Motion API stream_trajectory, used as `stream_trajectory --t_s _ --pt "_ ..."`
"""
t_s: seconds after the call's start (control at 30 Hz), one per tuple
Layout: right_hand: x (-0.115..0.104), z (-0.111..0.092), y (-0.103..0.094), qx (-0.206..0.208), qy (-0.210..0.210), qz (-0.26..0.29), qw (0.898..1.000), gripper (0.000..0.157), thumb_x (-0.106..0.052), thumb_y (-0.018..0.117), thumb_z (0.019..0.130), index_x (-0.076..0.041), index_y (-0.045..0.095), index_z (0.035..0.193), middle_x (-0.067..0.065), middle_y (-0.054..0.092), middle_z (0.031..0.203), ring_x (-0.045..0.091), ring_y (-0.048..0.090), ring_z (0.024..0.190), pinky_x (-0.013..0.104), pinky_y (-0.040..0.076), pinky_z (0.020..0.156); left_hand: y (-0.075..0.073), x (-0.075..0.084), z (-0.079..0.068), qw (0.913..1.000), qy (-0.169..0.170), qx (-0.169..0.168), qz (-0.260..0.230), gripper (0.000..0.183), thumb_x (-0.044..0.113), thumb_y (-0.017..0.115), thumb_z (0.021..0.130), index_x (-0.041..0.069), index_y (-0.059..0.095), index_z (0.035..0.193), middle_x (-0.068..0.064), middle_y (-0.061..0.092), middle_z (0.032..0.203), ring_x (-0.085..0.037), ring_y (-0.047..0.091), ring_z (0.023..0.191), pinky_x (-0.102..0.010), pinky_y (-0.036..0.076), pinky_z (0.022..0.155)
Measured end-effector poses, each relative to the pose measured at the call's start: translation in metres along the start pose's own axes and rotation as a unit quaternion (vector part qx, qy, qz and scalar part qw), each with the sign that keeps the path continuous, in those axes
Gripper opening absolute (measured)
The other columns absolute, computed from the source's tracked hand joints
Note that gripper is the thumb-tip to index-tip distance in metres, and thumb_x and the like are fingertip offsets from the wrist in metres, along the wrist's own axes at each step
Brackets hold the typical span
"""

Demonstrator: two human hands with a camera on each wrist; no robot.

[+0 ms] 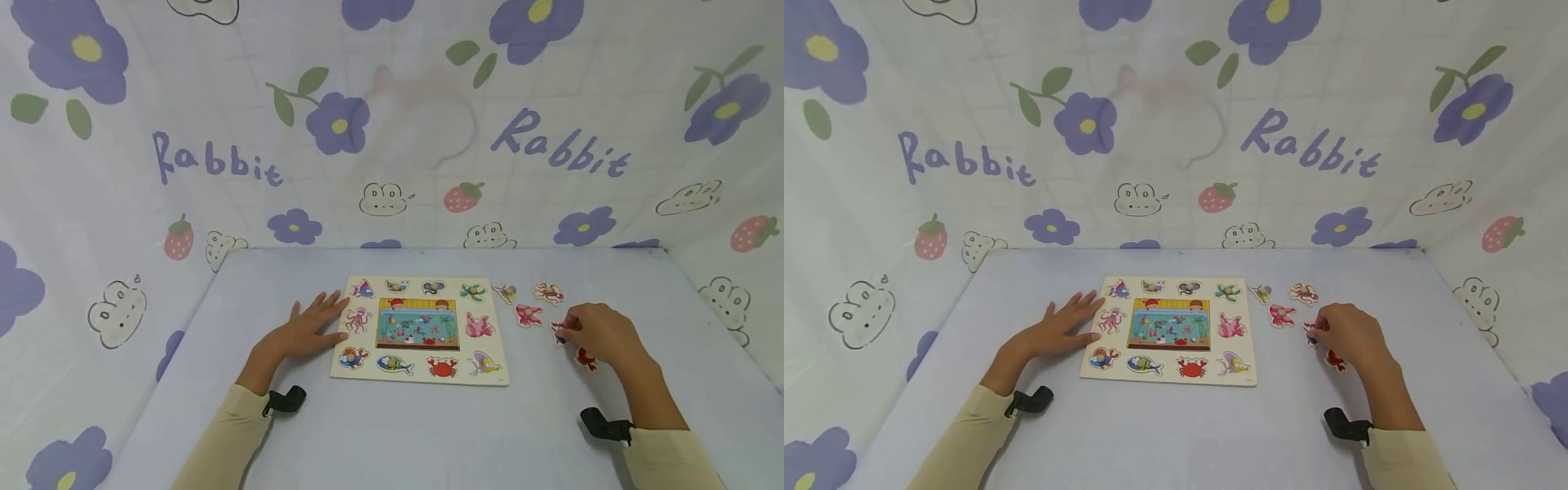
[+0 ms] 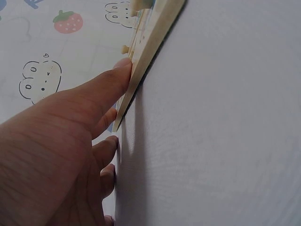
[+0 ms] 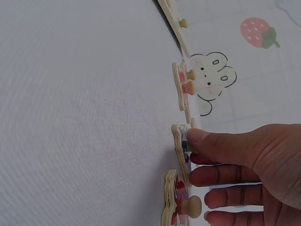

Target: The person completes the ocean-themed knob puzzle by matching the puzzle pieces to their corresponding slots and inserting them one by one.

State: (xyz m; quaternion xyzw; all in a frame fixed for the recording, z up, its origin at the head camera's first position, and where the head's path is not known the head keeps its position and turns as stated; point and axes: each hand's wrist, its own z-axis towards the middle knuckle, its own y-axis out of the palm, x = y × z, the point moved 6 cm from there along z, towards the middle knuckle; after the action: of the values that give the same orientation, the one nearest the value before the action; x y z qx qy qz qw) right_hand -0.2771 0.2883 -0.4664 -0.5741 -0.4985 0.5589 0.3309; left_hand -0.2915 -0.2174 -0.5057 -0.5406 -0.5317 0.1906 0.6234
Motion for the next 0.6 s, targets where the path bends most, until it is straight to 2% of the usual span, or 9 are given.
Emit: stream_trajectory --t_s 0.2,0.33,0.6 --pt "-0.005 0.0 -0.003 0.004 -0.012 -0.007 1.0 0.017 -0.017 0.075 0.093 -0.002 0.07 0.094 0.004 0.067 0.08 0.018 0.055 0.067 0.032 0.048 0.055 -0.003 0.003 0.0 1.0 0.004 0.001 -0.004 0.077 0.05 0.057 0.101 0.02 0.023 0.163 -0.011 0.012 0.17 -0.039 0.002 0.155 -0.071 -0.007 0.115" --pt "-0.008 0.002 -0.002 -0.006 -0.017 0.0 1.0 0.013 -0.016 0.075 0.093 -0.005 0.071 0.097 0.003 0.068 0.083 0.018 0.055 0.068 0.031 0.049 0.057 -0.004 0.004 0.0 1.0 0.004 0.0 -0.005 0.077 0.049 0.058 0.101 0.019 0.023 0.163 -0.012 0.012 0.17 -0.04 0.002 0.155 -0.072 -0.007 0.115" --pt "-0.018 0.004 0.003 -0.024 -0.05 0.014 0.998 0.006 -0.016 0.075 0.092 -0.012 0.073 0.096 -0.002 0.064 0.079 0.016 0.053 0.068 0.032 0.046 0.06 -0.001 0.001 -0.001 0.9999 0.005 0.0 -0.009 0.078 0.05 0.058 0.1 0.02 0.023 0.163 -0.011 0.011 0.17 -0.04 0.002 0.155 -0.072 -0.008 0.115"
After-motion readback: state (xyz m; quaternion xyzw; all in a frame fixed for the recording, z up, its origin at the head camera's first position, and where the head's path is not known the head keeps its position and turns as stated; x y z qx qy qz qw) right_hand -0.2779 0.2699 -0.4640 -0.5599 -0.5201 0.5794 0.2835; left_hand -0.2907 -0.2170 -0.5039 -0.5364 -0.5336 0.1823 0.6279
